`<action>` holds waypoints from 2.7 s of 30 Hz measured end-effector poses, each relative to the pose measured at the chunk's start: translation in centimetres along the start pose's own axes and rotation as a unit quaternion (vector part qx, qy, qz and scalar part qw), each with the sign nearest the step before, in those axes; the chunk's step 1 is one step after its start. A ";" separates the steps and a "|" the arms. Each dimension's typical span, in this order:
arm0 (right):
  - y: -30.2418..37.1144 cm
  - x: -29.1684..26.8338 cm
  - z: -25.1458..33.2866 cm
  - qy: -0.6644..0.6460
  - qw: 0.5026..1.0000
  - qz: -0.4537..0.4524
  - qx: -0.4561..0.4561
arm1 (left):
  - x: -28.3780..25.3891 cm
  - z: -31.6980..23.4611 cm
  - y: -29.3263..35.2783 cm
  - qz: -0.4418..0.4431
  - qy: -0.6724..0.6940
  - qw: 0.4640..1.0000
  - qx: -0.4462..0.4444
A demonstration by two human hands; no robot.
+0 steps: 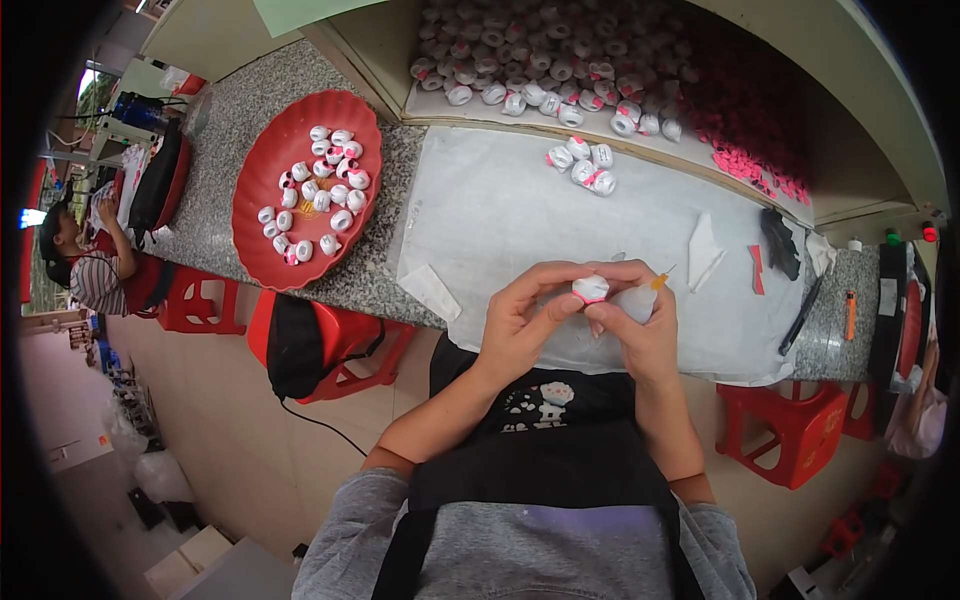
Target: Assembling small toy components by applying glue and attaching parts at a factory workbench.
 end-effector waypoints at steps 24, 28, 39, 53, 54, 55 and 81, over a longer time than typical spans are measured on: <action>1.3 -1.5 1.5 0.028 0.999 0.006 0.035 | 0.6 0.0 0.2 0.065 -0.220 0.964 0.133; 1.4 -2.5 2.6 0.133 0.990 -0.021 0.042 | 1.0 -0.6 -1.2 0.128 -0.285 0.944 0.105; 1.5 -4.6 3.9 0.513 0.836 -0.160 -0.107 | 0.6 -0.7 -11.1 0.030 -0.704 0.647 0.289; 2.9 -5.1 4.5 0.195 0.952 -0.172 -0.160 | 0.5 1.4 -10.7 0.081 -0.701 0.600 0.378; 2.9 -5.1 4.5 0.203 0.950 -0.179 -0.157 | 0.4 1.3 -10.7 0.081 -0.672 0.634 0.374; 2.9 -5.2 4.6 0.204 0.949 -0.180 -0.158 | 0.3 1.1 -10.5 0.081 -0.642 0.667 0.369; 6.2 -15.7 11.5 0.551 0.705 -0.400 -0.199 | -1.1 -0.4 -5.1 0.056 -0.524 0.836 0.151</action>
Point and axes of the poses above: each hand's wrist, its own y-axis away from the middle knuckle, its own x-axis out of the palm, z = x × y, the point moved 1 cm from there along -y, towards the middle knuckle, and after that the axes turned 12 degrees about -y, right-handed, at the moved point
